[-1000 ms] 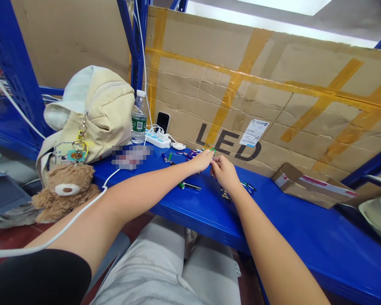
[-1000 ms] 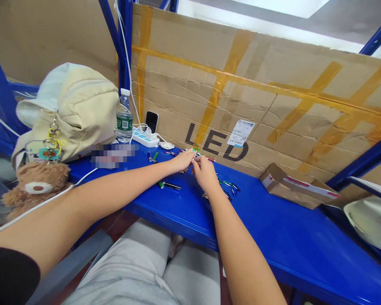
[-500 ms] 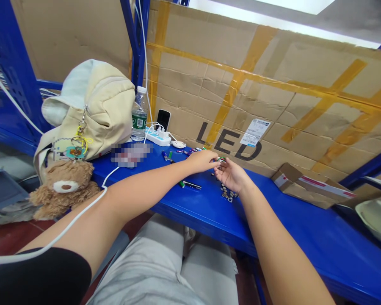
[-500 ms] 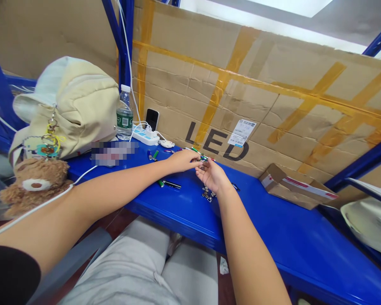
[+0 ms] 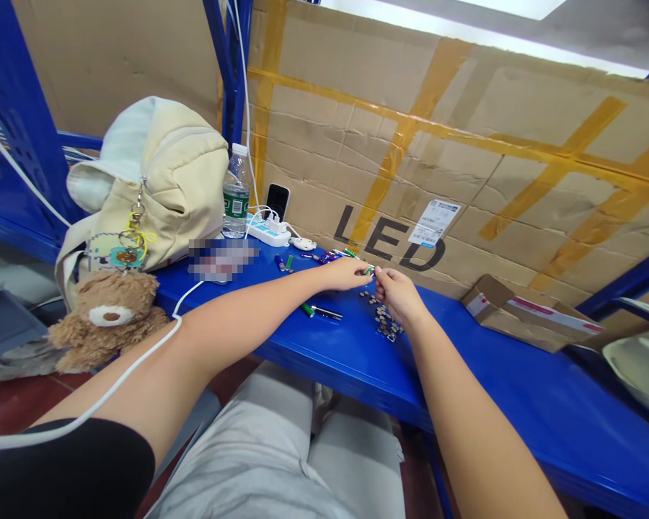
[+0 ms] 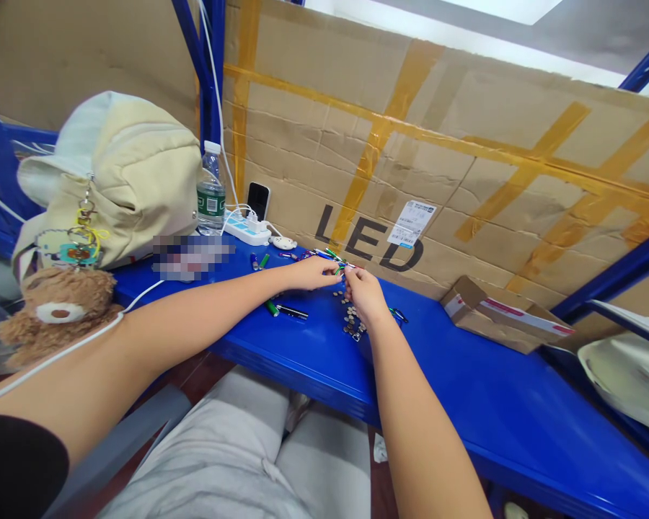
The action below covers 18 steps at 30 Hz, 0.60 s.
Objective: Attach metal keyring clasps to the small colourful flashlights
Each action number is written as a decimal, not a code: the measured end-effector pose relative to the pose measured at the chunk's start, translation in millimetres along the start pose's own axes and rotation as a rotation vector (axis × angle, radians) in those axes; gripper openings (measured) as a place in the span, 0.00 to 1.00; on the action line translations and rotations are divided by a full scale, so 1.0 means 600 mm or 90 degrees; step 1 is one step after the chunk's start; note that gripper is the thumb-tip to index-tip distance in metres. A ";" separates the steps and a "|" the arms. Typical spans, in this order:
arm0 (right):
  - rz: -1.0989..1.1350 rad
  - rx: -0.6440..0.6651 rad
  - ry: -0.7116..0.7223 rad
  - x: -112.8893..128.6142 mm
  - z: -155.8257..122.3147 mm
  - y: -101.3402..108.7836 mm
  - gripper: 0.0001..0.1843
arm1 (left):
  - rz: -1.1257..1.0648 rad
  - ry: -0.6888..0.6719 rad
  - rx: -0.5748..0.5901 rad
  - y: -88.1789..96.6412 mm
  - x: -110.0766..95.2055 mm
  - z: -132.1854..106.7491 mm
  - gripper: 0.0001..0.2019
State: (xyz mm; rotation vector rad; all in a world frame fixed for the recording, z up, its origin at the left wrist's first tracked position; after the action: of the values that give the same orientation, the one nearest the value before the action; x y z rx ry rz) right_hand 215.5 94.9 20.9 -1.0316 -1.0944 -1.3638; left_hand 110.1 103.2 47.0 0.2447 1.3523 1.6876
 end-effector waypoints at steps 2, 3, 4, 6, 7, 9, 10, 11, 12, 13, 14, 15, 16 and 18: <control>0.019 0.004 -0.007 0.000 0.000 0.000 0.22 | -0.022 0.013 0.030 -0.005 0.004 0.000 0.14; 0.029 0.008 -0.010 0.000 -0.001 -0.001 0.22 | -0.033 0.019 0.042 -0.006 0.006 0.000 0.14; 0.035 0.012 -0.012 0.000 -0.002 -0.002 0.22 | -0.044 0.024 0.054 -0.007 0.008 0.000 0.14; 0.040 0.017 -0.013 0.001 -0.003 -0.005 0.21 | -0.071 0.036 0.080 -0.008 0.011 -0.002 0.14; 0.043 0.019 -0.013 0.001 -0.004 -0.007 0.21 | -0.086 0.044 0.094 -0.009 0.012 -0.004 0.13; 0.051 0.022 -0.014 0.001 -0.005 -0.009 0.21 | -0.113 0.057 0.114 -0.010 0.012 -0.007 0.12; 0.055 0.021 -0.014 0.002 -0.004 -0.008 0.21 | -0.121 0.059 0.115 -0.009 0.012 -0.009 0.13; 0.057 0.015 -0.011 0.004 -0.004 -0.006 0.20 | -0.122 0.062 0.111 -0.008 0.011 -0.009 0.13; 0.059 0.005 -0.008 0.007 -0.003 -0.001 0.20 | -0.120 0.065 0.105 -0.007 0.012 -0.010 0.14; 0.061 -0.010 -0.006 0.009 -0.001 0.006 0.19 | -0.114 0.068 0.099 -0.006 0.013 -0.010 0.16; 0.066 -0.030 -0.008 0.011 0.000 0.015 0.18 | -0.105 0.072 0.097 -0.007 0.015 -0.010 0.17; 0.074 -0.051 -0.015 0.011 0.002 0.026 0.16 | -0.094 0.077 0.096 -0.008 0.019 -0.010 0.18; 0.087 -0.072 -0.029 0.011 0.003 0.038 0.14 | -0.081 0.080 0.098 -0.009 0.022 -0.010 0.18; 0.120 -0.115 -0.072 0.004 0.007 0.066 0.12 | -0.055 0.085 0.102 -0.011 0.030 -0.010 0.18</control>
State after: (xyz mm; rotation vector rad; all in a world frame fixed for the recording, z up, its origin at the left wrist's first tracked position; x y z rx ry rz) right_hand 254.8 97.5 26.4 -1.3230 -0.9418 -1.2817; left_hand 100.1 112.3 32.6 0.1644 1.5771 1.5481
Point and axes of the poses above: each hand's wrist, its own z-axis towards the middle knuckle, its own y-axis out of the back of the hand, x = y × z, the point moved 8 cm from there along z, towards the middle knuckle, and after that the axes turned 3 degrees about z, right-handed, at the moved point
